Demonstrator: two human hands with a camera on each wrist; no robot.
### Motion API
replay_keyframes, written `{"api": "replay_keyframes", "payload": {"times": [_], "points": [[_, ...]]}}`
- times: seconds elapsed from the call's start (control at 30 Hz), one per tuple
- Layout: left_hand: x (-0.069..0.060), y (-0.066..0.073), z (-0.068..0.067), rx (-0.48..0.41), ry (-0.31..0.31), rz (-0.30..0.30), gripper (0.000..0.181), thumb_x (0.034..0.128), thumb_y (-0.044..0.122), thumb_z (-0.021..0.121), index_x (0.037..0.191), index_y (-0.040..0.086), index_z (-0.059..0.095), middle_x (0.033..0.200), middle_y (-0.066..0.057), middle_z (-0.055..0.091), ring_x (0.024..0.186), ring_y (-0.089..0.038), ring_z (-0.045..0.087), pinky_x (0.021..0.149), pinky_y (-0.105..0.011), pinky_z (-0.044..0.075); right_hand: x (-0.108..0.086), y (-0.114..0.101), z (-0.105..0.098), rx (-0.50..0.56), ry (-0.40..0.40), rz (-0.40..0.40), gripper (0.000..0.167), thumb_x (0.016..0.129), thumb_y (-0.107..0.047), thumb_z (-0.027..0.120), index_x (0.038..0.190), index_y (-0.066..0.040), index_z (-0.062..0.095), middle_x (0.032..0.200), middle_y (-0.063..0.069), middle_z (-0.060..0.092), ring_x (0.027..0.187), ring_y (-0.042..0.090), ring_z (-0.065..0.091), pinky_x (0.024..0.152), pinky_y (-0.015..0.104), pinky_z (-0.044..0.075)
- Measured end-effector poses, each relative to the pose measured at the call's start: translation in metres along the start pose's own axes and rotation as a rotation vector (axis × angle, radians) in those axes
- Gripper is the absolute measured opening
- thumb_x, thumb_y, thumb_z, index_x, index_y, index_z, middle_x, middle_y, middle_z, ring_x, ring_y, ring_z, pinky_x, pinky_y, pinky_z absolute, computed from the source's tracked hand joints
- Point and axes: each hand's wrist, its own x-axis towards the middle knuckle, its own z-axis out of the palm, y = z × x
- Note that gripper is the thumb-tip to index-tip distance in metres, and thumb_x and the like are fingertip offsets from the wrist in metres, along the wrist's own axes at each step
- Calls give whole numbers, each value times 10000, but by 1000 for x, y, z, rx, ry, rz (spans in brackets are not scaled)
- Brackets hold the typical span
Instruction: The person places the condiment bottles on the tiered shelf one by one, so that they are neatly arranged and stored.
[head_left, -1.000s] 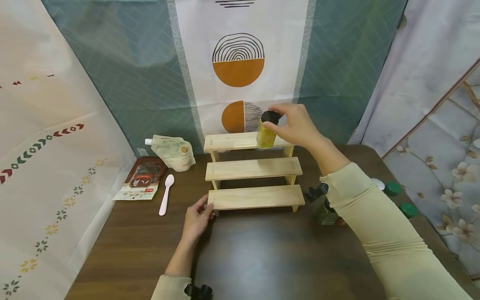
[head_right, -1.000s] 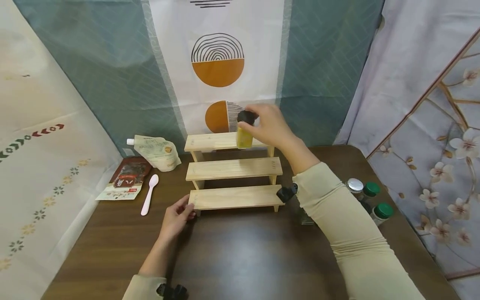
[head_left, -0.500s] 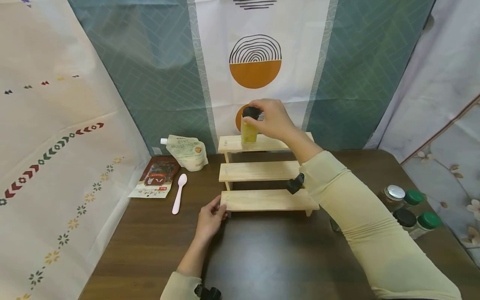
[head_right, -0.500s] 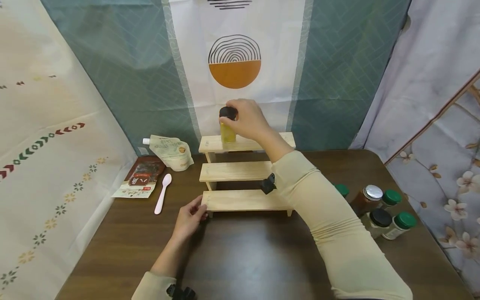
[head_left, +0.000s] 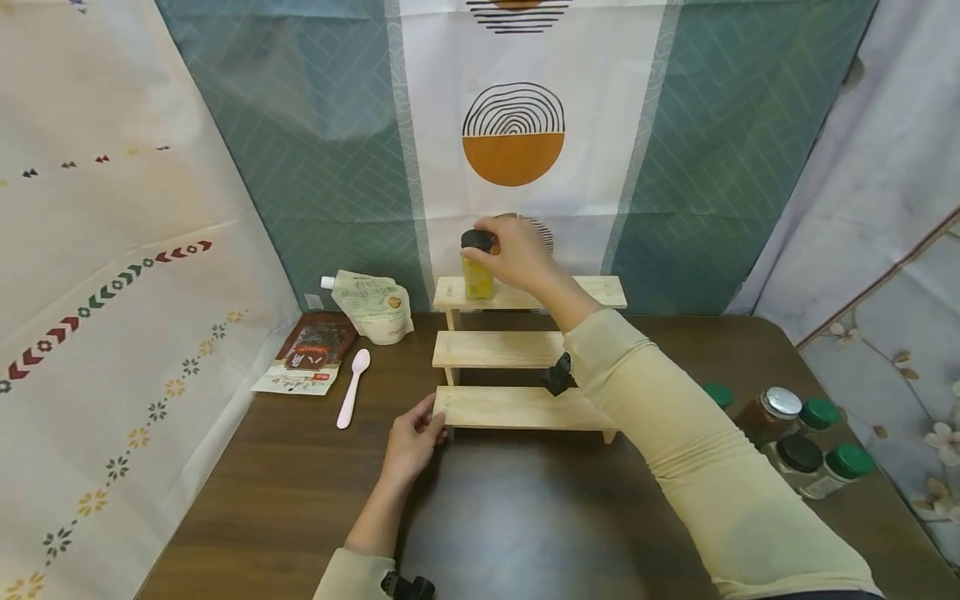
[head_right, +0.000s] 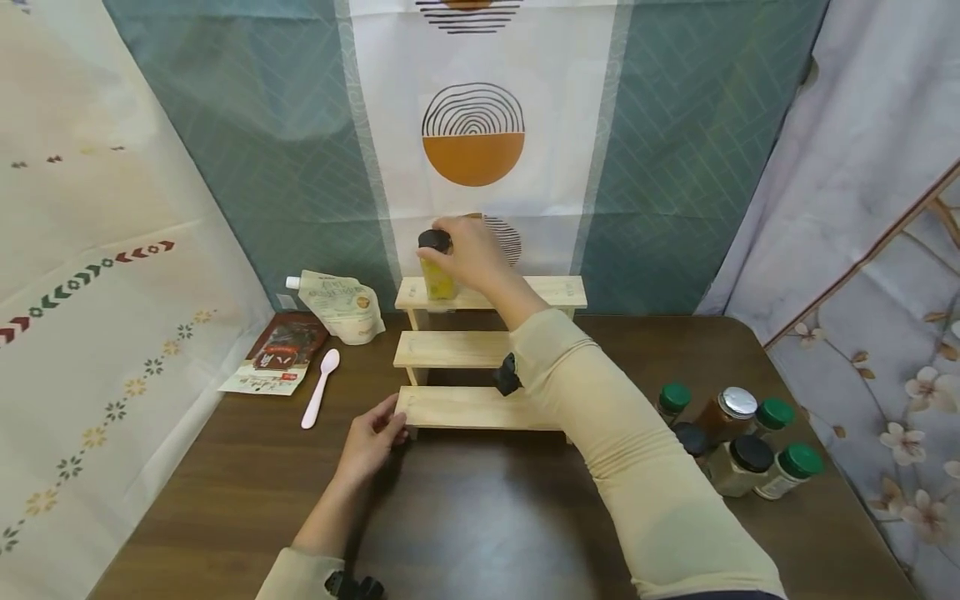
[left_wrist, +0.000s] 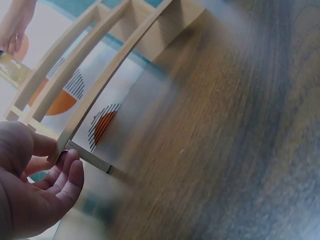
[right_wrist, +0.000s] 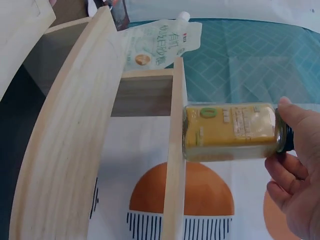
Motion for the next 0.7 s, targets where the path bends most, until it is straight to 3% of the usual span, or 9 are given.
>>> {"api": "replay_keyframes", "payload": {"times": [0.13,0.3,0.37,0.5,0.7], "points": [[0,-1,0,6,2,7,437,995,36,624,1416,-50,546,902,-99,557,760,-224,684,697,-304,590,-3,0,3,14,-2,-13,519,959,-416,702,1347,-79,631,1048,80,665,884,221,575,809,369,469],[4,-1,2,17,-10,16,437,995,38,624,1418,-43,546,918,-111,569,761,-226,688,688,-279,584,-19,4,-7,20,-5,34,699,942,-484,696,1490,-113,470,1271,74,598,1099,237,569,983,425,440],[5,-1,2,30,-14,20,437,997,44,625,1418,-37,546,932,-126,590,772,-237,690,699,-286,585,-32,7,-16,30,-3,37,711,939,-483,700,1502,-129,449,1345,70,574,1145,237,575,1012,449,441],[5,-3,1,82,-5,27,433,994,62,636,1410,-31,557,945,-137,618,793,-257,706,690,-259,571,-66,15,-40,37,17,10,635,951,-405,711,1470,-103,504,1322,97,610,1114,254,607,991,475,461],[1,-3,1,175,21,47,424,996,106,631,1392,-35,573,937,-138,638,811,-286,718,607,-207,502,-124,41,-69,51,125,-7,481,962,-277,713,1372,-53,599,1222,144,666,1090,305,633,987,518,465]]}}
